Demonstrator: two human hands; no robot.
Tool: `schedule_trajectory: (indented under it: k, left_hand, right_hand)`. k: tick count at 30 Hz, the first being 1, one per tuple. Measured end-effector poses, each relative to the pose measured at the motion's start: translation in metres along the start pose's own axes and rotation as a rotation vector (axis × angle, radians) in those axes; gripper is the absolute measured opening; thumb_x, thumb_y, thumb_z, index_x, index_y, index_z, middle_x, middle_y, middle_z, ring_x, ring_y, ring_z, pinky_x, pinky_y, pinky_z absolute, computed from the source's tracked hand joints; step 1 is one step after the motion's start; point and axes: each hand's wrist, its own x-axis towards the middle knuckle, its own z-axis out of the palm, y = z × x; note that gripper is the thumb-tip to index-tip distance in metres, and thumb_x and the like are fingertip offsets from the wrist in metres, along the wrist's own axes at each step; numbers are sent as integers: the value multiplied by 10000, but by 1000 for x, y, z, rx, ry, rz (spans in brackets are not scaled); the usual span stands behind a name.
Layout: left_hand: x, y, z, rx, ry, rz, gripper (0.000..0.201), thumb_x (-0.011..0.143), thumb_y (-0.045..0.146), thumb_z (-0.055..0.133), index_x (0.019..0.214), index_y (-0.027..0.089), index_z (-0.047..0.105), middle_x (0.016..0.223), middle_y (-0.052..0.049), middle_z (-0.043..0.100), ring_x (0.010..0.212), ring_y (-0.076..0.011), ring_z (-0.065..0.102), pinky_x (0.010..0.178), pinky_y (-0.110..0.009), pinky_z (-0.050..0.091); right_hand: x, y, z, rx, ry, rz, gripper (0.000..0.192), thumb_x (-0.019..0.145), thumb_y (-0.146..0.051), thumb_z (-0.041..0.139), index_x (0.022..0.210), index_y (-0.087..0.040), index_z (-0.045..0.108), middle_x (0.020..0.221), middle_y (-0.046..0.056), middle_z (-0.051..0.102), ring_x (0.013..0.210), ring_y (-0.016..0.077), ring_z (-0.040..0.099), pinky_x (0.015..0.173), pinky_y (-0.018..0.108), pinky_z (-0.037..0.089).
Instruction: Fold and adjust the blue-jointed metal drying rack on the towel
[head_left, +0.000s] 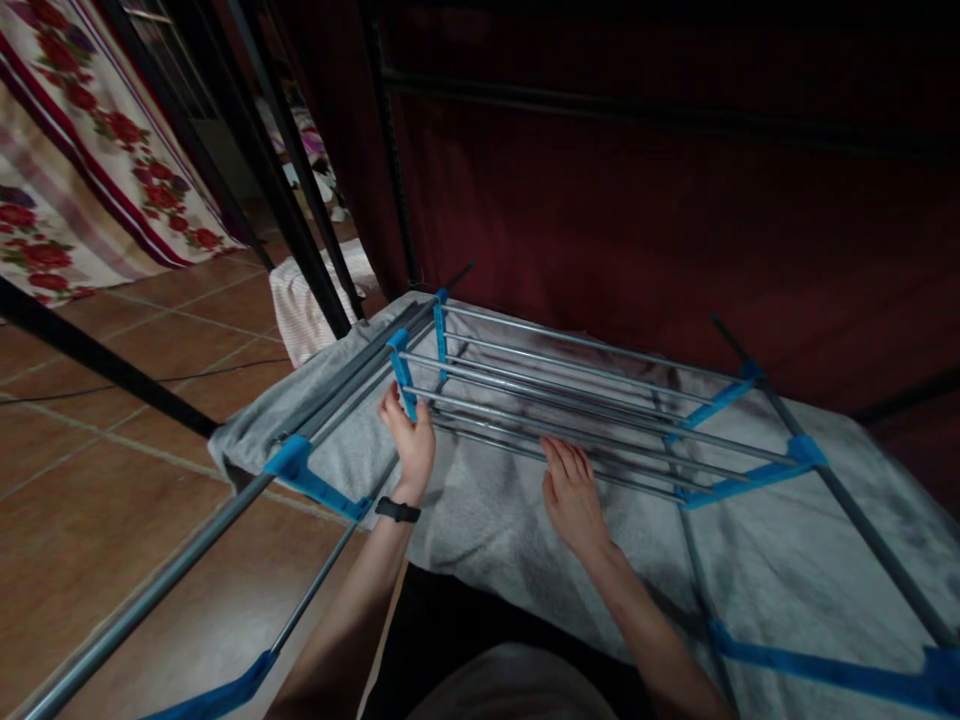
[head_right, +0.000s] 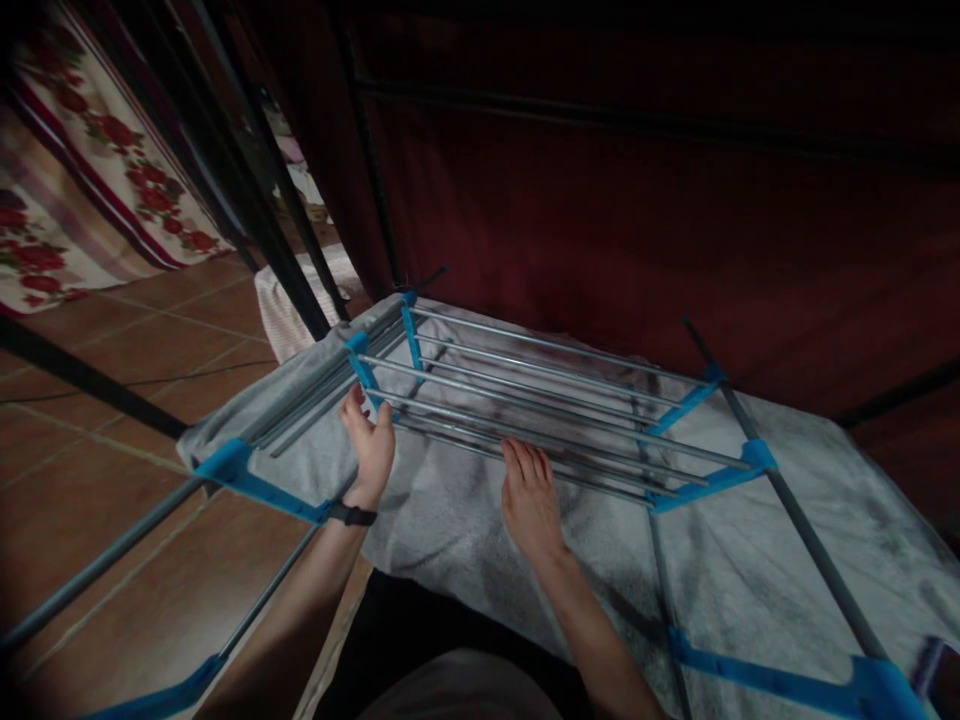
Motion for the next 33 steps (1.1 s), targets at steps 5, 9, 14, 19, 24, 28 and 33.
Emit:
schedule_trajectory:
  k: [5, 9, 14, 19, 24, 28, 33]
  left_hand:
    - [7, -4, 1, -68, -10, -35, 509, 927, 280, 543, 1427, 234, 463, 1431, -126, 490, 1343, -229, 462, 1168, -396, 339]
    - [11, -8, 2, -137, -28, -57, 483, 938, 312, 520, 1412, 230, 480, 1455, -117, 500, 1370, -231, 450, 1176, -401, 332]
    - [18, -10, 5, -138, -41, -49, 486, 978, 440, 460, 1398, 199, 490, 1454, -139, 512, 1368, -234, 458, 1176, -385, 325]
    - [27, -7, 7, -81, -62, -21, 473, 974, 484, 449, 1311, 168, 549, 1325, -148, 602, 1260, -247, 539, 1120, -380, 379]
    - [31, -5, 7, -79, -73, -47, 420, 965, 501, 455, 1188, 173, 594, 1162, -121, 658, 1075, -237, 600, 992, -360, 457]
    - [31, -6, 9, -79, -59, -46, 370, 963, 492, 461, 1107, 179, 596, 1079, -99, 657, 1003, -223, 593, 943, -353, 468]
    - [34, -9, 12, -72, -27, -57, 308, 948, 493, 487, 959, 199, 578, 920, -55, 627, 891, -203, 573, 876, -335, 474]
  right_hand:
    - [3, 1, 2, 41, 81, -21, 545, 930, -87, 381, 1465, -172, 440, 1419, 119, 540, 1314, 231, 487, 1114, 456, 416]
    - [5, 1, -1, 47, 189, -21, 474, 948, -99, 389, 1394, -207, 508, 1292, 111, 600, 1202, 216, 555, 1036, 422, 470]
    - [13, 1, 0, -36, 193, -39, 491, 929, -84, 409, 1401, -186, 495, 1376, 122, 554, 1279, 242, 493, 1074, 467, 428]
    - [22, 0, 2, -83, 126, -76, 522, 923, -82, 417, 1437, -163, 460, 1401, 118, 554, 1331, 242, 456, 1172, 508, 312]
    - [35, -4, -4, -88, 46, -76, 507, 935, -97, 422, 1437, -157, 471, 1366, 113, 593, 1278, 231, 506, 1173, 488, 300]
    - [50, -10, -6, -110, -7, -90, 463, 945, -101, 421, 1395, -150, 522, 1329, 111, 618, 1235, 239, 528, 1140, 446, 336]
    - [70, -25, 0, -120, -101, -103, 431, 973, -121, 415, 1386, -155, 535, 1311, 111, 629, 1176, 235, 550, 1075, 394, 389]
